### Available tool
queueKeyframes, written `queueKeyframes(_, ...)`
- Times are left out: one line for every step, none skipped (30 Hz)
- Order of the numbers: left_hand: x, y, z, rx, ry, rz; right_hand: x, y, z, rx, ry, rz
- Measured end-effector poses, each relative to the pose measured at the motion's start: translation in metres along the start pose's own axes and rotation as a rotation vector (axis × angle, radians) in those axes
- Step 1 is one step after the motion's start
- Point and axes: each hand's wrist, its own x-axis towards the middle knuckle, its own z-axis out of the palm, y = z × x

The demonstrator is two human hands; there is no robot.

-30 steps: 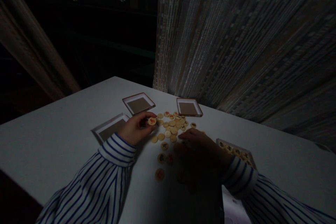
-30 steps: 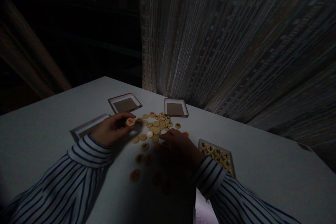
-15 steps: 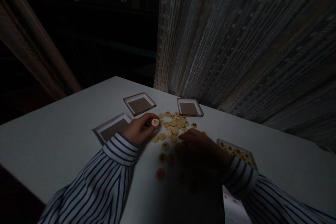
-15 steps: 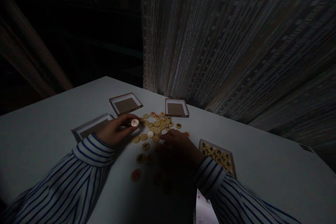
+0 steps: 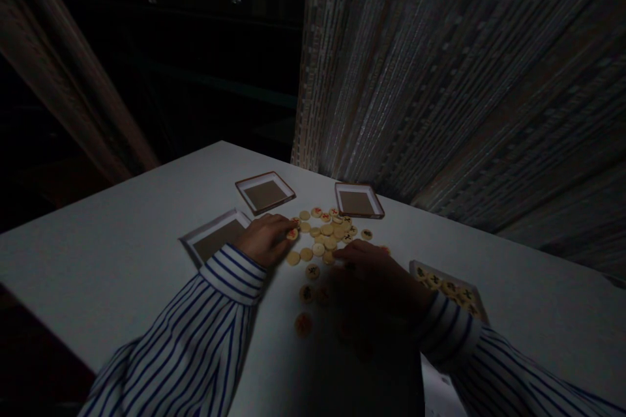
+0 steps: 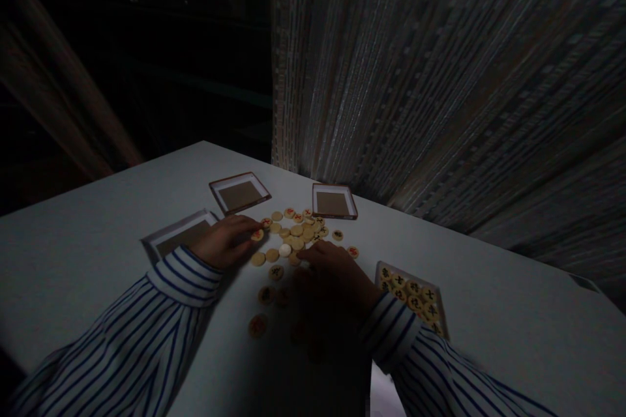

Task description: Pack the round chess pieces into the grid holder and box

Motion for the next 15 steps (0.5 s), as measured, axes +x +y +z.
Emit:
queueKeyframes(0.000,0.000,0.000,0.012,-0.017,-0.014,0.000,-0.001,0.000,0.009,0.000,0.000)
queueKeyframes(0.000,0.000,0.000,0.020,-0.036,-0.026,0.001,-0.001,0.000,0.019,0.002,-0.004)
queueKeyframes(0.000,0.001,0.000,0.026,-0.057,-0.033,0.001,-0.002,0.001,0.023,0.009,-0.008)
queueKeyframes(0.000,0.001,-0.001,0.033,-0.082,-0.036,0.002,-0.002,0.001,0.022,0.015,-0.015)
queueKeyframes(0.000,0.001,-0.001,0.042,-0.110,-0.037,0.003,-0.002,0.002,0.016,0.017,-0.024)
queueKeyframes(0.001,0.002,-0.002,0.055,-0.138,-0.041,0.004,-0.003,0.003,0.006,0.020,-0.030)
queueKeyframes(0.001,0.002,-0.003,0.068,-0.166,-0.047,0.005,-0.003,0.004,-0.007,0.020,-0.032)
queueKeyframes(0.001,0.003,-0.004,0.083,-0.193,-0.056,0.006,-0.003,0.005,-0.021,0.022,-0.032)
queueKeyframes(0.001,0.003,-0.004,0.097,-0.216,-0.068,0.007,-0.004,0.006,-0.035,0.021,-0.032)
queueKeyframes(0.001,0.004,-0.005,0.109,-0.231,-0.080,0.009,-0.004,0.006,-0.046,0.018,-0.031)
queueKeyframes(0.001,0.004,-0.005,0.117,-0.238,-0.087,0.010,-0.004,0.006,-0.055,0.013,-0.029)
queueKeyframes(0.001,0.004,-0.005,0.123,-0.242,-0.088,0.011,-0.005,0.007,-0.062,0.005,-0.028)
queueKeyframes(0.001,0.003,-0.005,0.129,-0.241,-0.086,0.012,-0.005,0.007,-0.067,-0.002,-0.029)
queueKeyframes(0.001,0.003,-0.005,0.134,-0.240,-0.082,0.013,-0.005,0.006,-0.072,-0.005,-0.028)
queueKeyframes(0.001,0.003,-0.005,0.139,-0.241,-0.077,0.015,-0.005,0.006,-0.076,-0.007,-0.027)
